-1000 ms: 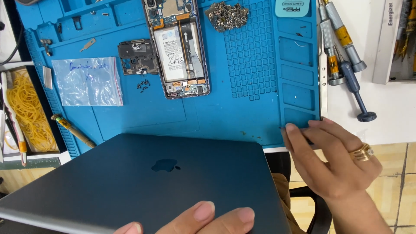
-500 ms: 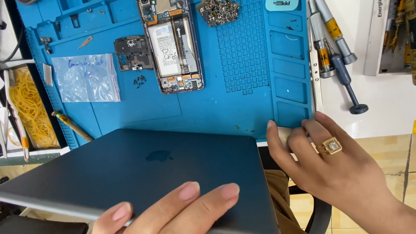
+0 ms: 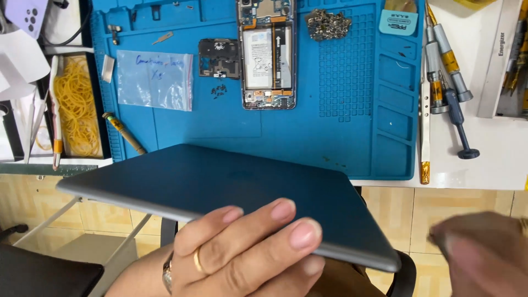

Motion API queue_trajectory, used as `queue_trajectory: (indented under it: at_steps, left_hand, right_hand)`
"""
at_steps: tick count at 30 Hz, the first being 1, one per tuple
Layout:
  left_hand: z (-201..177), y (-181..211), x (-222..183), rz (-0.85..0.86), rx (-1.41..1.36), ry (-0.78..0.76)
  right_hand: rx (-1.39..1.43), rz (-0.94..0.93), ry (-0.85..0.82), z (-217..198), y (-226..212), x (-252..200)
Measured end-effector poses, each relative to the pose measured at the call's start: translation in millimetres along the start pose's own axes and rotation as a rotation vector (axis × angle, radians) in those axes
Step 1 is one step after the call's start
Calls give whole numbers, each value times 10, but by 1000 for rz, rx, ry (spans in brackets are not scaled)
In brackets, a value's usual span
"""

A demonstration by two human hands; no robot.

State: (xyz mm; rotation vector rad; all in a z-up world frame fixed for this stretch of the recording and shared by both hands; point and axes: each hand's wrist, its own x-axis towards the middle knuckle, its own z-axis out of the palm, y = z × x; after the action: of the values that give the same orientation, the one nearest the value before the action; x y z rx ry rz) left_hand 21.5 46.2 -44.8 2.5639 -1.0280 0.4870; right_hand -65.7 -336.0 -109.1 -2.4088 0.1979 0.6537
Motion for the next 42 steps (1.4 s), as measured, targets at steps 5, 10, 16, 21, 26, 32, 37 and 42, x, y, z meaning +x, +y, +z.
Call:
queue_trajectory:
  at_steps: [5,10,16,21,26,32,37,42]
  left_hand:
    - [42,-48,234,-19,-214,176]
    - [121,-151,338,56,-207,306]
    - [226,-213,326,163,-195,374]
    - [259,-276,272,216,-165,406]
    - [383,-384,135,102,28,534]
    - [429,-428,12,63,7,517]
    - [431,-416,22,70,-69,514]
    - [485,-302,18,-7,-121,549]
  right_hand:
    - [14,-340,395,291,-962,-205]
    - [-107,-326,373,105,-1450,-117]
    - [-179,-198,373,88,-1416,40]
    - [-252,-173,248,4,-1527,165]
    - [-191,-336,356,14,-1484,151]
    - [-88,-234,431,156,-1565,21]
    - [-103,-254,448,173,-1525,6]
    - [-91,-220,445,159,-1593,-75]
